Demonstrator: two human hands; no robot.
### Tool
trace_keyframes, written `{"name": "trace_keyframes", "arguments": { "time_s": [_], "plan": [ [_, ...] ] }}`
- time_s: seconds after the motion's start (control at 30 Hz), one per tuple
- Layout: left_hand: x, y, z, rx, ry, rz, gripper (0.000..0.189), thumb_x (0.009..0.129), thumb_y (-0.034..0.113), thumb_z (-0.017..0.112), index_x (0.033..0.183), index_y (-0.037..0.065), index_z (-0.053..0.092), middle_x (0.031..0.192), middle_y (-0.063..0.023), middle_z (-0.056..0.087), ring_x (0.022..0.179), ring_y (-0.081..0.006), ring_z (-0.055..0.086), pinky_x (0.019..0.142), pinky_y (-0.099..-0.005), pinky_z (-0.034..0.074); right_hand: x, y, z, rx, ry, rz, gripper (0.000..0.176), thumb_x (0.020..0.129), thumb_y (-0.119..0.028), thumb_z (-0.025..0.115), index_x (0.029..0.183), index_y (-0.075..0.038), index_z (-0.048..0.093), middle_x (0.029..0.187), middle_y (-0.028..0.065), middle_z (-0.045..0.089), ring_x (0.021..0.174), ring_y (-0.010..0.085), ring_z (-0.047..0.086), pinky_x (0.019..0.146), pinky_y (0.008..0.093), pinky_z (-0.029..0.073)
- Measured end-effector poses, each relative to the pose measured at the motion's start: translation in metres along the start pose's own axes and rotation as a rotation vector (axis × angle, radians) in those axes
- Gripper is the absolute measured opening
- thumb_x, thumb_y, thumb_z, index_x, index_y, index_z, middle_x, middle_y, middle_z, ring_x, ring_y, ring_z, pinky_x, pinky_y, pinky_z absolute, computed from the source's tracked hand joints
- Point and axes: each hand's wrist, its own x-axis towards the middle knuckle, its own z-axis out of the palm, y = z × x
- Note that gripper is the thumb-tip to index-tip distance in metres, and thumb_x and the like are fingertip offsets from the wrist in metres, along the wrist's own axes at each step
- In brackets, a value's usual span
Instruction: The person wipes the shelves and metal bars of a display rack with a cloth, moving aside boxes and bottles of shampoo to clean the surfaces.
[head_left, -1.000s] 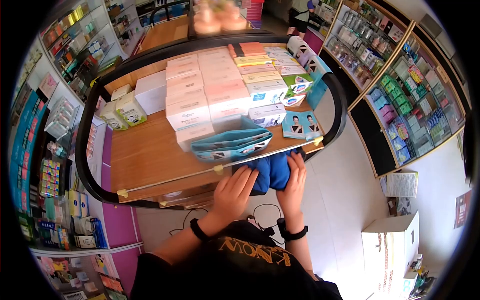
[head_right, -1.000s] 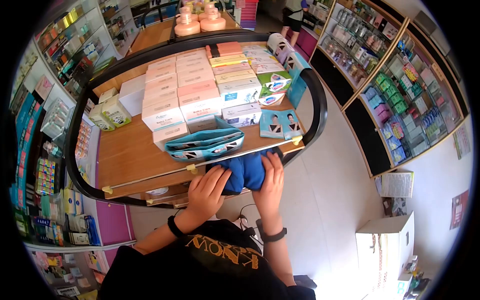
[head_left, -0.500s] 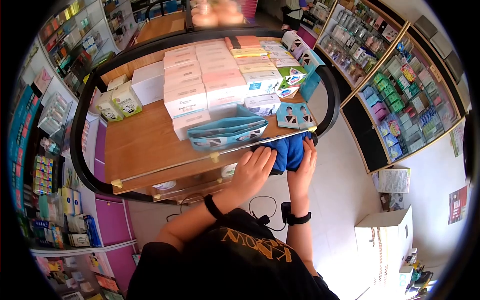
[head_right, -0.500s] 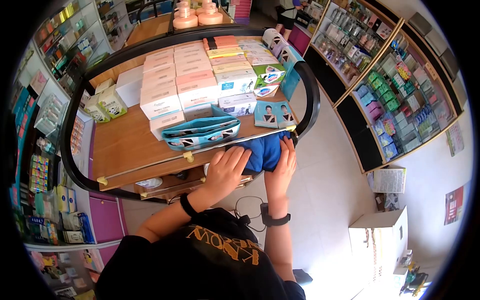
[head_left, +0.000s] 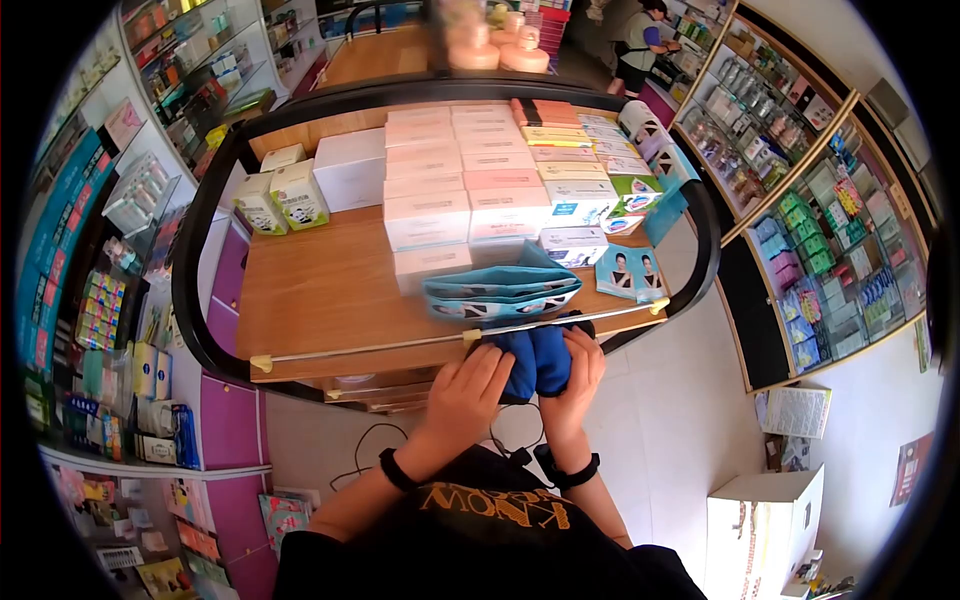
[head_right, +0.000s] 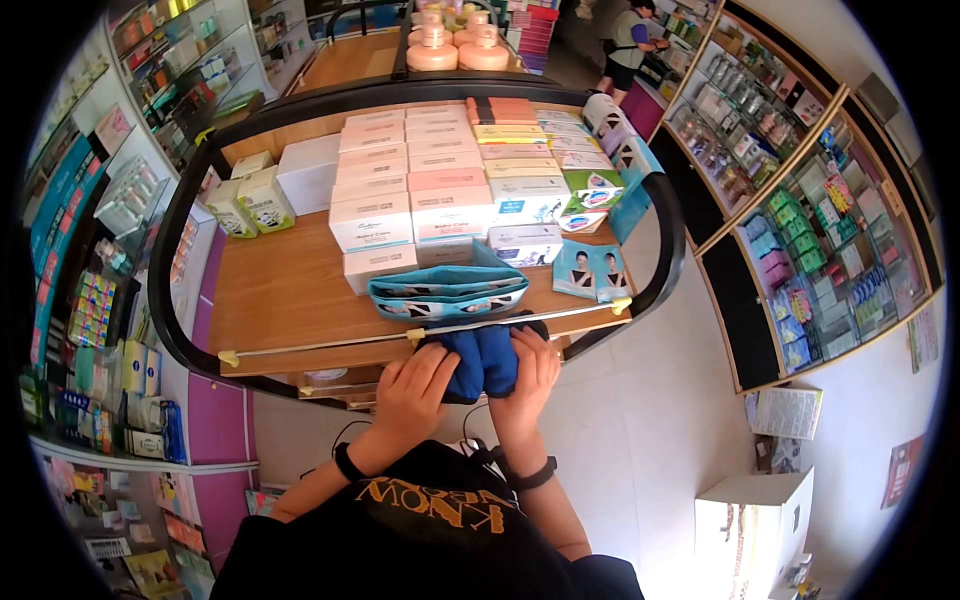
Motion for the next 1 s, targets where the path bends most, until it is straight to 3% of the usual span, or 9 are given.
{"name": "trace_keyframes", "arguments": {
  "time_s": [0.07, 0.2, 0.3, 0.4, 0.5, 0.67, 1.0],
  "plan": [
    [-0.001, 0.003, 0.003, 0.05, 0.008, 0.009, 0.055, 0.077, 0.011, 0.074, 0.131, 0.006, 0.07, 0.132, -0.0094, 0.068, 0.128, -0.0244, 0.067, 0.097, -0.0389, 0.045, -0.011, 0.015, 0.012, -0.003, 0.043, -0.06, 0.047, 0.083, -0.005, 0.078, 0.127, -0.003, 0.063, 0.133, 0.0155, 0.066, 0.132, 0.039, 0.059, 0.117, 0.0535, 0.039],
    [-0.001, 0.004, 0.011, 0.04, 0.04, -0.003, 0.055, 0.077, 0.012, 0.074, 0.132, 0.006, 0.07, 0.131, -0.0096, 0.068, 0.127, -0.025, 0.068, 0.097, -0.0385, 0.045, -0.014, 0.034, 0.024, -0.045, 0.138, -0.172, 0.047, 0.083, -0.009, 0.083, 0.124, -0.008, 0.061, 0.13, 0.0107, 0.067, 0.129, 0.0334, 0.062, 0.117, 0.0572, 0.037],
    [0.001, 0.004, 0.014, 0.025, 0.043, 0.001, 0.057, 0.075, 0.012, 0.075, 0.131, 0.006, 0.07, 0.13, -0.0099, 0.069, 0.126, -0.0253, 0.068, 0.095, -0.0382, 0.045, -0.01, 0.042, 0.023, -0.052, 0.144, -0.181, 0.044, 0.083, -0.008, 0.083, 0.122, -0.008, 0.061, 0.129, 0.0107, 0.067, 0.129, 0.0335, 0.063, 0.119, 0.0585, 0.037],
    [0.007, 0.005, 0.017, 0.035, 0.046, 0.002, 0.048, 0.082, 0.01, 0.066, 0.129, 0.006, 0.072, 0.127, -0.0084, 0.071, 0.122, -0.0225, 0.071, 0.092, -0.0348, 0.047, -0.01, 0.055, 0.018, -0.046, 0.17, -0.151, 0.042, 0.084, -0.007, 0.081, 0.121, -0.008, 0.062, 0.13, 0.0111, 0.067, 0.129, 0.0339, 0.063, 0.121, 0.0605, 0.037],
    [0.011, 0.01, 0.026, 0.019, 0.026, 0.018, 0.06, 0.074, 0.012, 0.073, 0.133, 0.007, 0.07, 0.13, -0.0094, 0.069, 0.126, -0.0243, 0.069, 0.091, -0.0373, 0.044, -0.005, 0.068, 0.012, -0.041, 0.224, -0.112, 0.04, 0.084, -0.006, 0.08, 0.12, -0.007, 0.062, 0.131, 0.012, 0.066, 0.13, 0.0343, 0.062, 0.121, 0.0619, 0.037],
    [0.028, 0.021, 0.042, 0.04, -0.004, 0.137, 0.062, 0.077, 0.012, 0.07, 0.139, 0.008, 0.071, 0.136, -0.0071, 0.068, 0.127, -0.0198, 0.068, 0.087, -0.035, 0.042, 0.005, 0.099, -0.011, -0.103, 0.233, -0.019, 0.044, 0.083, -0.003, 0.08, 0.123, -0.005, 0.063, 0.132, 0.0137, 0.064, 0.134, 0.038, 0.058, 0.118, 0.0539, 0.042],
    [0.049, 0.035, 0.069, 0.049, 0.019, 0.219, 0.056, 0.088, 0.012, 0.066, 0.144, 0.009, 0.07, 0.139, -0.005, 0.066, 0.13, -0.015, 0.066, 0.084, -0.0323, 0.038, 0.02, 0.114, -0.034, -0.16, 0.228, 0.023, 0.049, 0.083, -0.001, 0.08, 0.128, -0.005, 0.061, 0.135, 0.0161, 0.06, 0.132, 0.0389, 0.056, 0.116, 0.0516, 0.042]
  ]
}}
